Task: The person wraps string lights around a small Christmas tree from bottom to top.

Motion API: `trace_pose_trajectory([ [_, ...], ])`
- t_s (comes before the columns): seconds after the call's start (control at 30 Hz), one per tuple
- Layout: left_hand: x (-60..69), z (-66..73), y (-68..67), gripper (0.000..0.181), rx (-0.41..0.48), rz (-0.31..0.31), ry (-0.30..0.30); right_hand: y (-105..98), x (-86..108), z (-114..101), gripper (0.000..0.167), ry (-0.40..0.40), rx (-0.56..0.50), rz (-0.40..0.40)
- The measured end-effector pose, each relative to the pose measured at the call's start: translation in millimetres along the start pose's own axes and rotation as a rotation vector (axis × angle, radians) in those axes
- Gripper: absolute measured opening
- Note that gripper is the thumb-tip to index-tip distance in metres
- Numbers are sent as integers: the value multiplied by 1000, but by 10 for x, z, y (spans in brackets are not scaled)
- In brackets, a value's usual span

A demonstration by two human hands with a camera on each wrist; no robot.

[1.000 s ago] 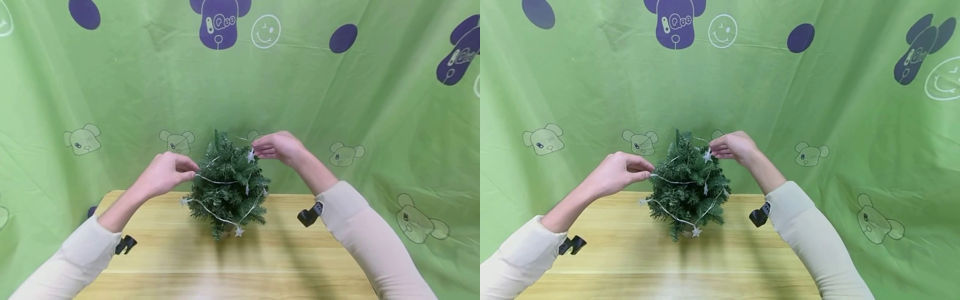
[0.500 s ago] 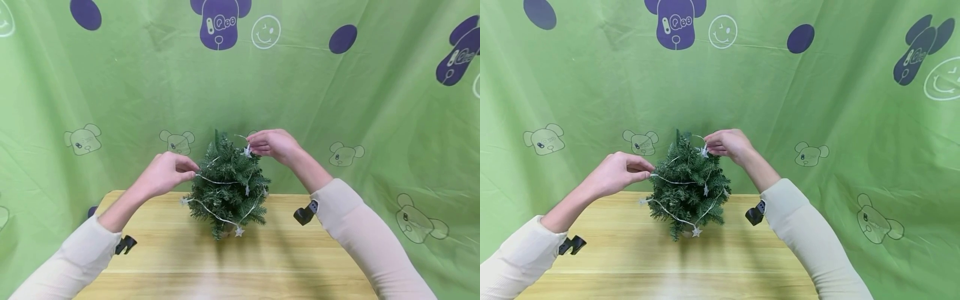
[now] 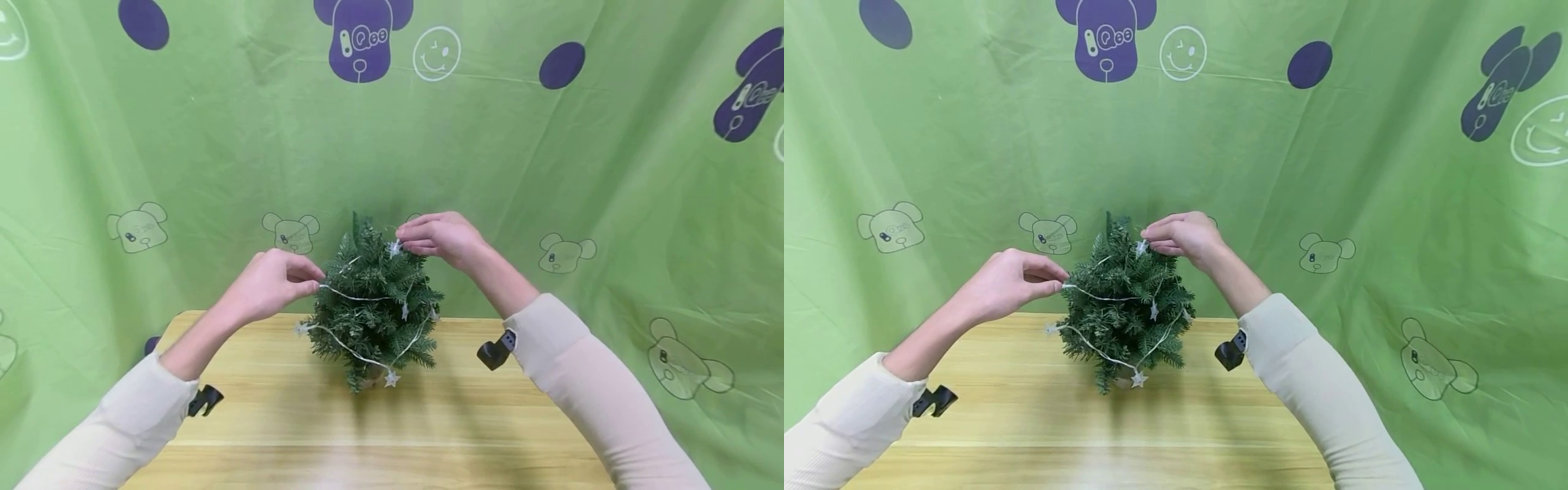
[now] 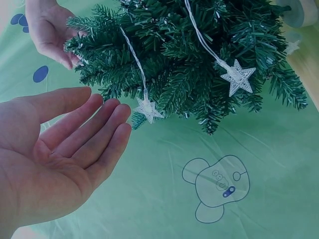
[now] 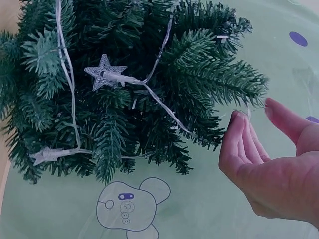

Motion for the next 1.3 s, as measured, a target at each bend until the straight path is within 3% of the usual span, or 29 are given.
trace_pose_trajectory([
  [0.47, 6, -24, 15, 24, 8, -3, -11, 100, -6, -9, 33, -46, 242, 68],
  [0.9, -2, -29, 14, 24, 13, -3, -12, 65, -3, -20, 32, -61, 301, 54],
  [1.3, -15, -53, 21, 23, 7, 0, -10, 125, -17, -25, 21, -82, 392, 86],
])
Point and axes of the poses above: each hand's wrist, its own x-axis away from the middle knuckle, its own y-axis out of the palm, z = x × y, the point moved 4 cm from there along -x, towards the middle knuckle, and after that the axes turned 8 degrees about x, right-handed, at the moved point
